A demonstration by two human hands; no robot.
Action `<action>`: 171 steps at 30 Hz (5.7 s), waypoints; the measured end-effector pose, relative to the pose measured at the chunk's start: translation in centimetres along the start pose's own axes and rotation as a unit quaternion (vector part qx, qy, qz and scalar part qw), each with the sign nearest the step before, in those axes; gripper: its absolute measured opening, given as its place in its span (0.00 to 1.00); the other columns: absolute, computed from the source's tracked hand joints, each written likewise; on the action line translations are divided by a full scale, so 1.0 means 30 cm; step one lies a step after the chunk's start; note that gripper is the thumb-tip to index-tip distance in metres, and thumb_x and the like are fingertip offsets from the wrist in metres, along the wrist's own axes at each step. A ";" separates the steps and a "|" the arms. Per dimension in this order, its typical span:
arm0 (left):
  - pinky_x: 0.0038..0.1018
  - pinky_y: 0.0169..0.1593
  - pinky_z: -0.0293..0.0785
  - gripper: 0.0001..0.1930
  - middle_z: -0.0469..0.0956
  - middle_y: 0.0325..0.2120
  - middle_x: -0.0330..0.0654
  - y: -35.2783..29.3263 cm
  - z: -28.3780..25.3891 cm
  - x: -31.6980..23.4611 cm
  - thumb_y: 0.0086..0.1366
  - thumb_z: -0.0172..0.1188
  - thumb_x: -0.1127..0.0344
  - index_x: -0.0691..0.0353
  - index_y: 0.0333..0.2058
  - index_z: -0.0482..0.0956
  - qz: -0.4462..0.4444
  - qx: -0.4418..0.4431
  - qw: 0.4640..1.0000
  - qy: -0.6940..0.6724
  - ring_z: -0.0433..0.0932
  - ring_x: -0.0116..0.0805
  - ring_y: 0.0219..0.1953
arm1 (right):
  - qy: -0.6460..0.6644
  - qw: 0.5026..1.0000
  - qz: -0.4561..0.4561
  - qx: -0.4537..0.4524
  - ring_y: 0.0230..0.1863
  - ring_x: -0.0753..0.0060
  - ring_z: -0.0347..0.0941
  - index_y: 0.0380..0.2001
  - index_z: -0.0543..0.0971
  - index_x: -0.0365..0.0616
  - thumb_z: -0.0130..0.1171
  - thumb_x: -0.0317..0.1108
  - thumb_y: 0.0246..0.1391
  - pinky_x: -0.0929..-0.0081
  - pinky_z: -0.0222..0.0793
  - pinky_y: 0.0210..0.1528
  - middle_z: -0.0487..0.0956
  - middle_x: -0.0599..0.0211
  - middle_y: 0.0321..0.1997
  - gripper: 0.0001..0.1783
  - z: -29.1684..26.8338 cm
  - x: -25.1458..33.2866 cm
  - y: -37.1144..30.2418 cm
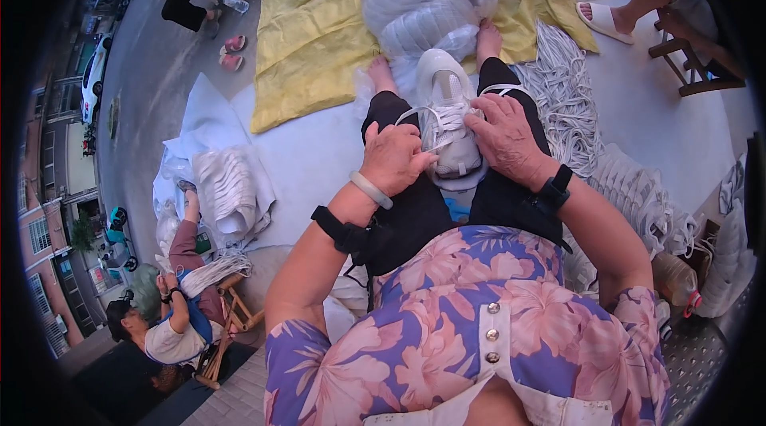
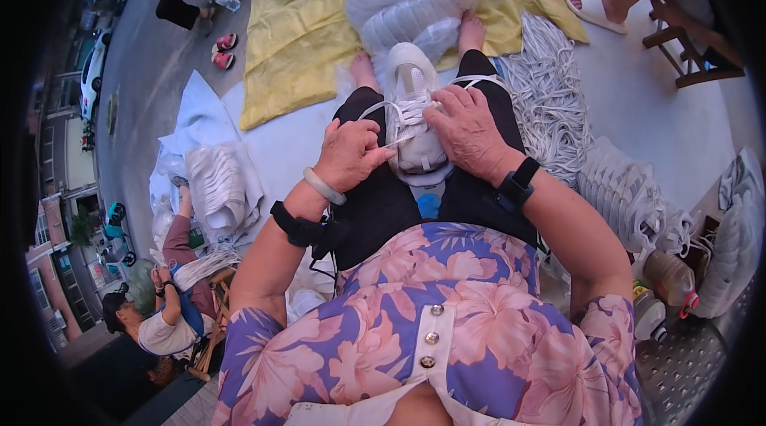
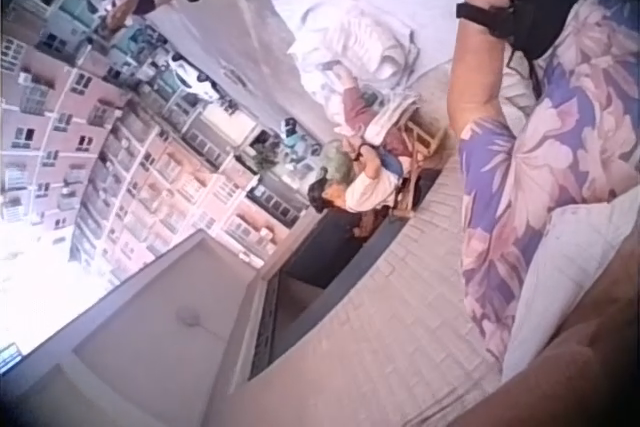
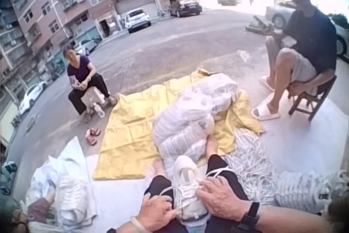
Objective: Insert and thread laces through the eyelets of a white sneaker.
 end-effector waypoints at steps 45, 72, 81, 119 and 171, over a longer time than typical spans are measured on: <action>0.36 0.42 0.64 0.12 0.74 0.30 0.44 0.082 0.026 0.025 0.44 0.52 0.74 0.60 0.31 0.72 -0.047 -0.195 0.963 -0.181 0.71 0.45 0.38 | -0.284 0.910 0.236 0.186 0.41 0.63 0.67 0.29 0.73 0.48 0.49 0.21 0.39 0.58 0.54 0.55 0.72 0.67 0.30 0.12 -0.298 -0.600 -0.616; 0.47 0.54 0.52 0.06 0.72 0.45 0.43 0.155 0.120 -0.136 0.44 0.60 0.66 0.59 0.24 0.77 0.008 -0.220 0.975 0.038 0.64 0.45 0.50 | 0.301 0.923 0.230 0.062 0.27 0.55 0.75 0.32 0.78 0.36 0.50 0.23 0.35 0.68 0.68 0.32 0.76 0.49 0.25 0.15 0.145 -0.169 -0.034; 0.52 0.54 0.50 0.09 0.68 0.49 0.46 0.196 0.121 -0.190 0.46 0.60 0.66 0.61 0.28 0.78 0.031 -0.191 0.975 0.108 0.64 0.48 0.48 | 0.365 0.887 0.277 0.057 0.26 0.76 0.72 0.34 0.78 0.36 0.52 0.22 0.38 0.78 0.69 0.32 0.77 0.61 0.25 0.15 0.189 -0.200 -0.079; 0.37 0.47 0.60 0.09 0.73 0.36 0.40 0.012 0.034 0.000 0.50 0.56 0.67 0.60 0.32 0.76 0.027 -0.172 0.983 0.059 0.70 0.42 0.40 | 0.417 0.722 0.527 -0.164 0.20 0.79 0.73 0.26 0.74 0.39 0.52 0.30 0.47 0.81 0.67 0.22 0.74 0.67 0.18 0.05 0.135 -0.258 -0.139; 0.25 0.26 0.63 0.03 0.66 0.18 0.43 -0.397 -0.120 0.113 0.52 0.53 0.78 0.66 0.23 0.68 0.009 -0.021 0.977 -0.212 0.66 0.35 0.20 | 0.235 0.946 0.218 0.056 0.38 0.60 0.68 0.40 0.71 0.43 0.59 0.27 0.32 0.71 0.65 0.43 0.69 0.61 0.34 0.24 0.126 -0.132 -0.038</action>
Point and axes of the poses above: each hand's wrist, its own y-axis towards the middle knuckle, its own z-axis out of the palm, x = y × z, the point moved 7 cm from there along y, towards the middle knuckle
